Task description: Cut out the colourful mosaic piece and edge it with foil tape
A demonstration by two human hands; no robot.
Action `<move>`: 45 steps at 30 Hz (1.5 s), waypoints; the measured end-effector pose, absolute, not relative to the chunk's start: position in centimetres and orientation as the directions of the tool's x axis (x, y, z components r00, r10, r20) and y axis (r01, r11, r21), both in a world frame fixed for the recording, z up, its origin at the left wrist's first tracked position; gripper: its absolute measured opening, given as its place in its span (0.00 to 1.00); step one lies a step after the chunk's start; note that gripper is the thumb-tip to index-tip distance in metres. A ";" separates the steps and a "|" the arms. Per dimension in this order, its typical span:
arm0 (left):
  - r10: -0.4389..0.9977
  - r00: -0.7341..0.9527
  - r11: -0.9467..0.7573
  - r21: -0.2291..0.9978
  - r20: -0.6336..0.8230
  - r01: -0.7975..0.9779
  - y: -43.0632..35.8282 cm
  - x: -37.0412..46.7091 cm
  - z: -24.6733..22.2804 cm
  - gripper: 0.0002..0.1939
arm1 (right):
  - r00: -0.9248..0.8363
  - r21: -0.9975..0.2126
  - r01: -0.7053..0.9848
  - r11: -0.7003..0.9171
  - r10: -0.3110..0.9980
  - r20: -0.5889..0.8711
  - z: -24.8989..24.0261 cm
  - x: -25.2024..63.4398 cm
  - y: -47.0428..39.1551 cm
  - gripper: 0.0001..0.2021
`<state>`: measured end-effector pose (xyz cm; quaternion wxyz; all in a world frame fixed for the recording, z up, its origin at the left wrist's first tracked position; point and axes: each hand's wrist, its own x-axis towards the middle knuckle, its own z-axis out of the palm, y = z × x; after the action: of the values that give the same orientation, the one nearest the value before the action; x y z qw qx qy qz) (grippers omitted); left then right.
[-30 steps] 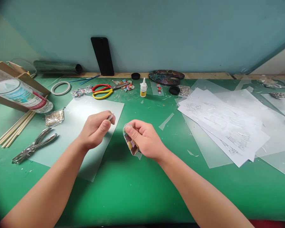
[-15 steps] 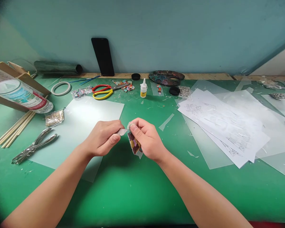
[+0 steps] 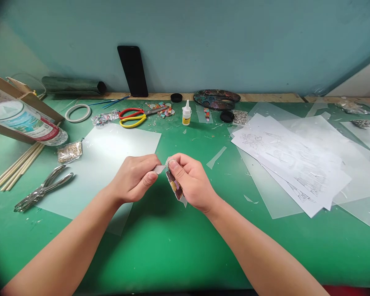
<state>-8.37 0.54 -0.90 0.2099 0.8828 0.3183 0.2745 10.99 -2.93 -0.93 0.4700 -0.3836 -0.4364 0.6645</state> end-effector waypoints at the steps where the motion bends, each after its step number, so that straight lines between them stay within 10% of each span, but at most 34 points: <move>1: 0.678 0.646 -0.707 0.549 0.351 0.446 0.6 -8.4 -0.9 0.21 | -0.267 -0.940 -0.291 -0.178 0.959 -0.099 -1.0 11.0 -2.9 0.19; 23: 0.753 0.597 -0.623 0.595 0.279 0.508 1.4 -9.1 -1.0 0.21 | -0.550 -0.946 -0.196 -0.260 0.828 -0.113 -0.3 10.1 -4.3 0.19; 45: 0.605 0.679 -0.728 0.633 0.415 0.262 0.9 -9.0 -1.2 0.20 | -0.213 -0.972 -0.224 -0.074 0.977 -0.026 -0.6 11.1 -3.2 0.17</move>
<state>-8.97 0.90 -1.22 0.2729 0.8747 0.2480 0.3145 11.06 -3.19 -0.58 0.4867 -0.3960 -0.4755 0.6166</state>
